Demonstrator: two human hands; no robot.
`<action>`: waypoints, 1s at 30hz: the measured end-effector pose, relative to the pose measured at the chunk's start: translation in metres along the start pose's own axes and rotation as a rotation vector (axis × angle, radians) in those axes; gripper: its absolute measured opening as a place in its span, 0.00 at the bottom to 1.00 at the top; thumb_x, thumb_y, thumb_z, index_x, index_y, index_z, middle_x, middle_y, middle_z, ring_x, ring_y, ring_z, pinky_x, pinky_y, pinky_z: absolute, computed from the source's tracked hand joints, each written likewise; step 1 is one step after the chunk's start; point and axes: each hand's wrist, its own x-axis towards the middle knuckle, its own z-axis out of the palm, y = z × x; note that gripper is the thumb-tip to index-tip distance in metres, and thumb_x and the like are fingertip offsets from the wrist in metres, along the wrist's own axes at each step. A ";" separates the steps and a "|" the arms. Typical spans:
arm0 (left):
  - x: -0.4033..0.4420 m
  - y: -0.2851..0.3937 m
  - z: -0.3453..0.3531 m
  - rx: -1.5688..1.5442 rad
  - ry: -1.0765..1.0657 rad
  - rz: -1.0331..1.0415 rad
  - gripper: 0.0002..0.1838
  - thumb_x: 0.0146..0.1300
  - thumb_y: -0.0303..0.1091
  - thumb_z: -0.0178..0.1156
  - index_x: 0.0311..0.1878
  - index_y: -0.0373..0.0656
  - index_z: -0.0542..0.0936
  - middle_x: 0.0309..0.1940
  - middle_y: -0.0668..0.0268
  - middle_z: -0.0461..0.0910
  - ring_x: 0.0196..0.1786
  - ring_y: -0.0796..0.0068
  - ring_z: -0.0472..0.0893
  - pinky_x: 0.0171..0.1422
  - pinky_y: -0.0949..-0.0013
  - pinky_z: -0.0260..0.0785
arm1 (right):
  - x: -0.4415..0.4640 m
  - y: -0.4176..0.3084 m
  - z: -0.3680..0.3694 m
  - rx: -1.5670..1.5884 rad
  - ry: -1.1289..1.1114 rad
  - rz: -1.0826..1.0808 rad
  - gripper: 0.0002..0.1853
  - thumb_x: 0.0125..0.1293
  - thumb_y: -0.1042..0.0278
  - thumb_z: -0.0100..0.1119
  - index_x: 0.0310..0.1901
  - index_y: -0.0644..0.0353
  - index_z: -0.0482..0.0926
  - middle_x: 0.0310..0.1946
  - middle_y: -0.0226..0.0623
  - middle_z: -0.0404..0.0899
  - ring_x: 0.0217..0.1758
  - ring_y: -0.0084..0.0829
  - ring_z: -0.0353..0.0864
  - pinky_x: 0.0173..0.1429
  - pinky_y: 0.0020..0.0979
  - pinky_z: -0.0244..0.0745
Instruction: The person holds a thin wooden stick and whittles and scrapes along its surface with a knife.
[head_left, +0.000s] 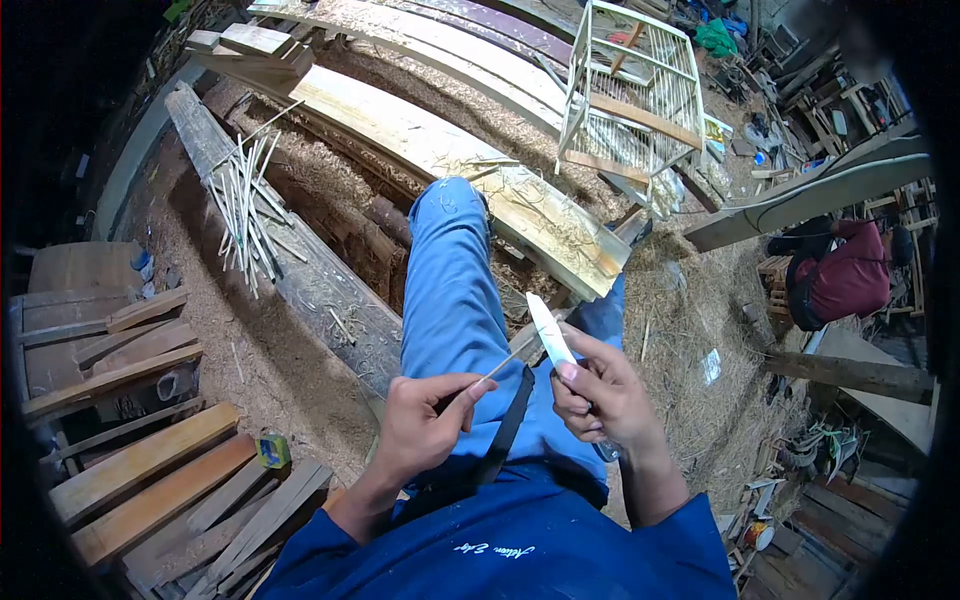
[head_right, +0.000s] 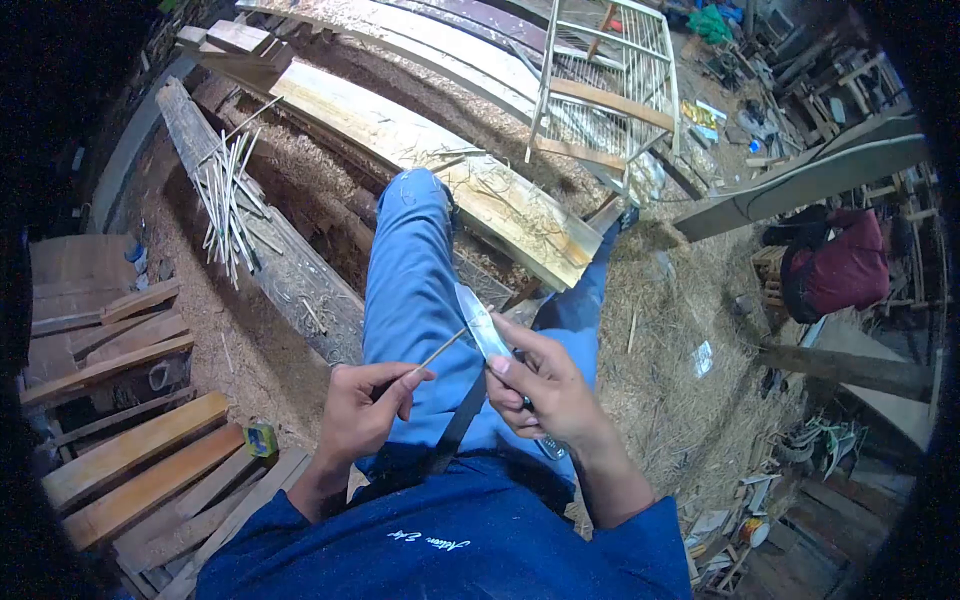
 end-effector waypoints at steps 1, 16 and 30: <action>0.001 0.001 0.001 0.000 -0.004 0.009 0.08 0.72 0.27 0.64 0.45 0.36 0.90 0.15 0.70 0.76 0.20 0.87 0.73 0.24 0.75 0.63 | -0.001 0.001 0.000 -0.043 0.037 -0.027 0.31 0.83 0.66 0.50 0.82 0.47 0.55 0.23 0.25 0.63 0.16 0.14 0.56 0.16 0.19 0.51; 0.011 -0.004 0.006 -0.101 -0.042 -0.079 0.10 0.75 0.29 0.61 0.49 0.34 0.88 0.21 0.67 0.83 0.25 0.86 0.79 0.27 0.75 0.67 | 0.006 0.014 0.007 -0.006 -0.102 0.039 0.36 0.83 0.66 0.47 0.85 0.42 0.43 0.22 0.26 0.64 0.17 0.15 0.56 0.17 0.19 0.56; 0.006 -0.003 0.009 -0.002 0.004 0.022 0.09 0.73 0.28 0.63 0.47 0.34 0.89 0.17 0.67 0.81 0.22 0.86 0.77 0.24 0.73 0.67 | 0.000 0.018 0.004 -0.001 -0.103 0.137 0.34 0.83 0.67 0.49 0.84 0.41 0.49 0.23 0.22 0.62 0.18 0.14 0.57 0.18 0.19 0.52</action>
